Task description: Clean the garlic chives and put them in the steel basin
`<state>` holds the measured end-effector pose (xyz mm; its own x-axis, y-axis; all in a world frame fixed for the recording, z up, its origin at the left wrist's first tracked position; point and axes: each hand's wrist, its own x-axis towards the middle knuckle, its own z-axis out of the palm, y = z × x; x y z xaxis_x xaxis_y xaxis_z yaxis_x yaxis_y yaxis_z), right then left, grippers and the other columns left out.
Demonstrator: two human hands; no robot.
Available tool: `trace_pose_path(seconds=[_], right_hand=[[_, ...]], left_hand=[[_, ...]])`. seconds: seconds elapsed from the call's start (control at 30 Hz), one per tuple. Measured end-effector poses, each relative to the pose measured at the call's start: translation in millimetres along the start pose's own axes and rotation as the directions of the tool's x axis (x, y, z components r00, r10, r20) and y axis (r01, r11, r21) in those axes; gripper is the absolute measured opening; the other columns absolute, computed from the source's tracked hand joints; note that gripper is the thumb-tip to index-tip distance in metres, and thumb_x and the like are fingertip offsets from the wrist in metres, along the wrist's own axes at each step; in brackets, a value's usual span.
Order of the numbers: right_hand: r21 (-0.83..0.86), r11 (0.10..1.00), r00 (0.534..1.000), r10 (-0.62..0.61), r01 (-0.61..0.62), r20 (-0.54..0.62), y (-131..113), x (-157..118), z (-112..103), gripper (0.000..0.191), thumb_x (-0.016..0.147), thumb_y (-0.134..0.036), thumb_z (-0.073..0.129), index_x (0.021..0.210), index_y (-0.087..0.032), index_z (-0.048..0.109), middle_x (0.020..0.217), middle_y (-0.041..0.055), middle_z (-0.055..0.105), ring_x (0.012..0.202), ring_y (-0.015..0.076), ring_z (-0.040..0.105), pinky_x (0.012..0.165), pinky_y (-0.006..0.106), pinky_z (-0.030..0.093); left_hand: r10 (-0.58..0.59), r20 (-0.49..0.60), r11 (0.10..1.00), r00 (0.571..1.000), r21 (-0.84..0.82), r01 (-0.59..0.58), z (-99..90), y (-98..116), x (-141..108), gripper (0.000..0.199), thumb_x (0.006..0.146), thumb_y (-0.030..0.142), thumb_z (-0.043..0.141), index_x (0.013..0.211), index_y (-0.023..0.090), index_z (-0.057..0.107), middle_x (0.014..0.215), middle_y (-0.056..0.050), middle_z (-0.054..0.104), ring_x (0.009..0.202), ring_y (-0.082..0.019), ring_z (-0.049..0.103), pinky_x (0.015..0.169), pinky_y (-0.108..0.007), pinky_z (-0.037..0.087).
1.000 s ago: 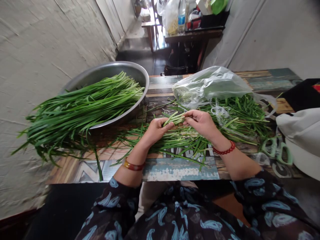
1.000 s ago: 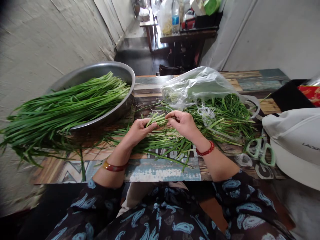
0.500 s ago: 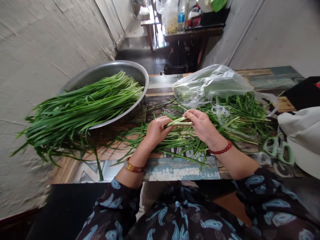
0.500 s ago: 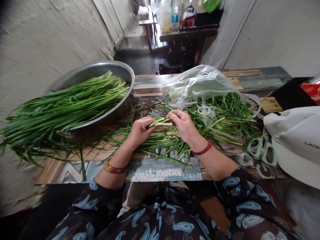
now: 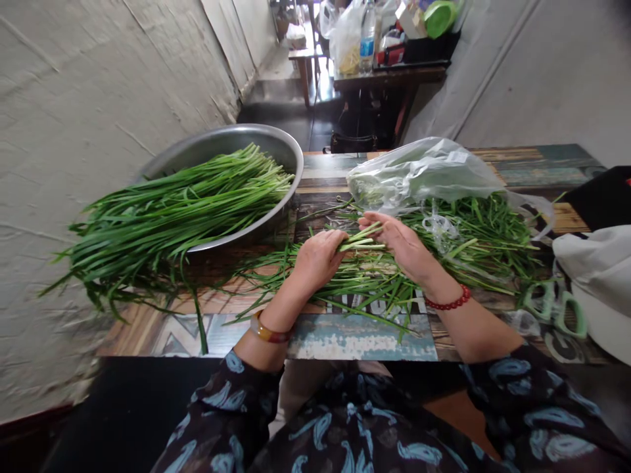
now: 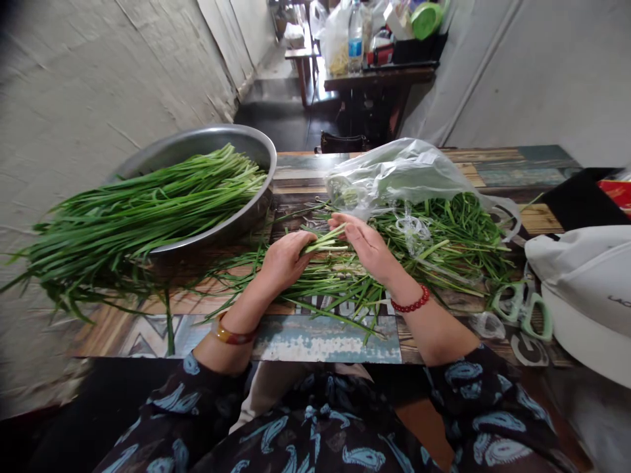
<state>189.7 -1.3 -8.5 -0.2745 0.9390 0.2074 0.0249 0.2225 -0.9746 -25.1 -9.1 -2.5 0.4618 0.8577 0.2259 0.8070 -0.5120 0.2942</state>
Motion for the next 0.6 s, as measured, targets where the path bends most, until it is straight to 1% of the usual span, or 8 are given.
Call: trace_pose_path(seconds=[0.07, 0.13, 0.23, 0.3, 0.33, 0.43, 0.5, 0.6], right_hand=[[0.102, 0.994, 0.992, 0.016, -0.030, 0.127, -0.2, -3.1, 6.1, 0.064, 0.098, -0.066, 0.041, 0.146, -0.026, 0.049, 0.147, 0.0095, 0.060, 0.134, 0.0225, 0.058, 0.112, 0.042, 0.047], [0.101, 0.995, 0.984, 0.003, -0.021, 0.177, -0.8, -4.9, 7.4, 0.066, 0.098, -0.067, 0.038, 0.150, -0.026, 0.046, 0.152, 0.0088, 0.055, 0.140, 0.0230, 0.052, 0.118, 0.044, 0.042], [0.012, 1.000, 0.992, -0.025, 0.023, 0.126, -2.6, -5.5, 3.7, 0.069, 0.099, -0.069, 0.029, 0.152, -0.027, 0.045, 0.155, 0.0071, 0.052, 0.145, 0.0227, 0.047, 0.121, 0.044, 0.037], [-0.039, 0.996, 0.993, -0.073, 0.077, 0.090, -4.4, -5.6, 2.9, 0.072, 0.099, -0.069, 0.024, 0.155, -0.027, 0.040, 0.160, 0.0059, 0.045, 0.149, 0.0224, 0.041, 0.123, 0.043, 0.035], [-0.058, 0.992, 0.990, -0.103, 0.109, 0.092, -5.4, -5.8, 3.9, 0.073, 0.099, -0.070, 0.023, 0.157, -0.027, 0.037, 0.162, 0.0055, 0.041, 0.151, 0.0226, 0.038, 0.124, 0.043, 0.034], [-0.140, 0.973, 0.974, -0.161, 0.183, 0.157, -8.3, -6.8, 10.5, 0.078, 0.097, -0.072, 0.025, 0.159, -0.026, 0.031, 0.167, 0.0062, 0.031, 0.154, 0.0248, 0.031, 0.126, 0.045, 0.028], [-0.174, 0.966, 0.966, -0.156, 0.193, 0.206, -9.4, -7.2, 14.3, 0.081, 0.096, -0.074, 0.024, 0.160, -0.025, 0.029, 0.168, 0.0073, 0.029, 0.154, 0.0259, 0.031, 0.126, 0.047, 0.028], [-0.168, 0.967, 0.958, -0.148, 0.192, 0.245, -9.8, -7.3, 15.4, 0.082, 0.096, -0.075, 0.021, 0.161, -0.025, 0.027, 0.168, 0.0076, 0.029, 0.153, 0.0258, 0.033, 0.126, 0.047, 0.029]], left_hand=[[0.010, 0.064, 0.999, 0.998, 0.044, -0.013, 0.6, 0.4, 0.0, 0.016, 0.096, 0.020, 0.052, 0.108, 0.017, 0.061, 0.104, -0.011, 0.072, 0.097, -0.026, 0.066, 0.083, -0.035, 0.050], [0.011, 0.122, 0.996, 0.993, 0.091, -0.023, 1.6, 0.1, -0.1, 0.014, 0.096, 0.018, 0.049, 0.105, 0.018, 0.060, 0.102, -0.011, 0.072, 0.096, -0.026, 0.067, 0.081, -0.035, 0.050], [-0.045, 0.145, 0.990, 0.988, 0.140, 0.025, 2.2, 0.4, -0.2, 0.013, 0.097, 0.018, 0.047, 0.102, 0.019, 0.059, 0.096, -0.009, 0.072, 0.091, -0.024, 0.068, 0.077, -0.032, 0.049], [-0.085, 0.143, 0.987, 0.986, 0.151, 0.063, 1.5, 1.6, -0.3, 0.014, 0.097, 0.017, 0.046, 0.102, 0.019, 0.059, 0.096, -0.009, 0.072, 0.090, -0.024, 0.069, 0.074, -0.031, 0.049], [-0.096, 0.146, 0.985, 0.985, 0.155, 0.074, 0.9, 2.4, -0.3, 0.014, 0.097, 0.017, 0.046, 0.102, 0.019, 0.058, 0.097, -0.009, 0.072, 0.090, -0.024, 0.069, 0.074, -0.031, 0.049], [-0.103, 0.159, 0.982, 0.982, 0.171, 0.075, -0.7, 4.9, -0.2, 0.015, 0.096, 0.014, 0.045, 0.102, 0.019, 0.057, 0.100, -0.010, 0.072, 0.093, -0.024, 0.068, 0.075, -0.031, 0.049], [-0.093, 0.156, 0.982, 0.983, 0.180, 0.064, -1.1, 5.8, -0.4, 0.014, 0.096, 0.013, 0.045, 0.102, 0.019, 0.057, 0.100, -0.011, 0.071, 0.093, -0.024, 0.068, 0.076, -0.031, 0.049], [-0.061, 0.146, 0.987, 0.987, 0.157, 0.037, -0.4, 5.4, -1.3, 0.010, 0.097, 0.017, 0.047, 0.100, 0.018, 0.057, 0.098, -0.011, 0.071, 0.091, -0.024, 0.068, 0.077, -0.032, 0.049]])
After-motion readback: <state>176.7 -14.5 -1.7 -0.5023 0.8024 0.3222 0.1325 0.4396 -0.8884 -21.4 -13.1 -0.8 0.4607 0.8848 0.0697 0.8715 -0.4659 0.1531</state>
